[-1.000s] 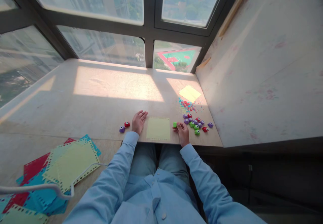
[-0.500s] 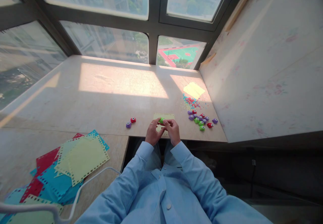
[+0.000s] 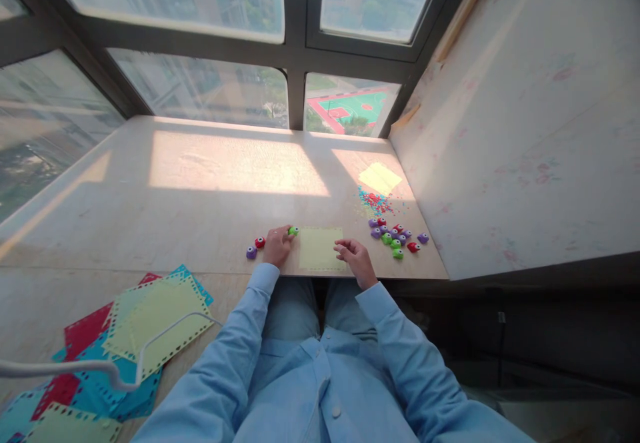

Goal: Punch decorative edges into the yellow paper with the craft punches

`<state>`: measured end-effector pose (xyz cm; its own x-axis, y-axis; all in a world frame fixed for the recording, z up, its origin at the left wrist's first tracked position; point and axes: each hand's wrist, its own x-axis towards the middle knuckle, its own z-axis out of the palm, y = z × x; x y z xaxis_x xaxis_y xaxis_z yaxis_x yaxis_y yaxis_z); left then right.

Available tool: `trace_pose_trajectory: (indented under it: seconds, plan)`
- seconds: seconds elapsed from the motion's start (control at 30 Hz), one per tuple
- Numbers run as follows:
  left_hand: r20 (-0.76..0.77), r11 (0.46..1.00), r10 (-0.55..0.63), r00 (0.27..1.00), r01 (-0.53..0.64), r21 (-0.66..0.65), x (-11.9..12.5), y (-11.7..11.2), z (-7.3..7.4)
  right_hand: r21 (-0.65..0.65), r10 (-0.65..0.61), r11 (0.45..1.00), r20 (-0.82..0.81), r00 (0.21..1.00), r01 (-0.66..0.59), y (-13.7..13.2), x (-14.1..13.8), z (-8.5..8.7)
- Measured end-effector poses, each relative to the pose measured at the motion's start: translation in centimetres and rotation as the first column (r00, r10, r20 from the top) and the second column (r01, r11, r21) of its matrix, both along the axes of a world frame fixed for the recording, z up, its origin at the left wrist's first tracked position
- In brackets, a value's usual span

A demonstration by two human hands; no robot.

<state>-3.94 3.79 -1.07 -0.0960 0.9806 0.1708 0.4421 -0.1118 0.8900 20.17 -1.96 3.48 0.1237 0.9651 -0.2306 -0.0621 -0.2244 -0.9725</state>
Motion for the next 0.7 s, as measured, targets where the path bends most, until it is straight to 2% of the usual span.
trace_pose_trajectory:
  seconds: [0.13, 0.3, 0.47, 0.57, 0.7]
  plan:
    - [-0.040, 0.999, -0.043, 0.998, 0.043, 0.014, -0.2, 1.0, -0.9, -0.020, -0.051, 0.998, 0.034, 0.998, 0.052, 1.0, 2.1, -1.3]
    - [-0.082, 1.000, -0.011, 0.997, 0.013, 0.022, 0.4, 0.7, -1.5, -0.012, -0.083, 0.996, -0.003, 0.997, 0.083, 1.9, 2.3, -2.5]
    - [-0.197, 1.000, -0.002, 0.980, 0.007, 0.024, 0.6, 0.3, -1.2, -0.003, -0.115, 0.993, -0.030, 0.993, 0.115, 2.5, 1.7, -3.1]
    - [-0.196, 0.999, -0.007, 0.981, 0.015, 0.040, 0.7, 0.1, -0.9, -0.005, -0.132, 0.991, -0.051, 0.990, 0.132, 2.8, 1.6, -3.3]
    - [-0.197, 0.999, 0.003, 0.980, 0.005, 0.040, 0.8, -0.1, -0.7, -0.049, -0.176, 0.984, -0.183, 0.967, 0.170, 3.1, 2.0, -3.3]
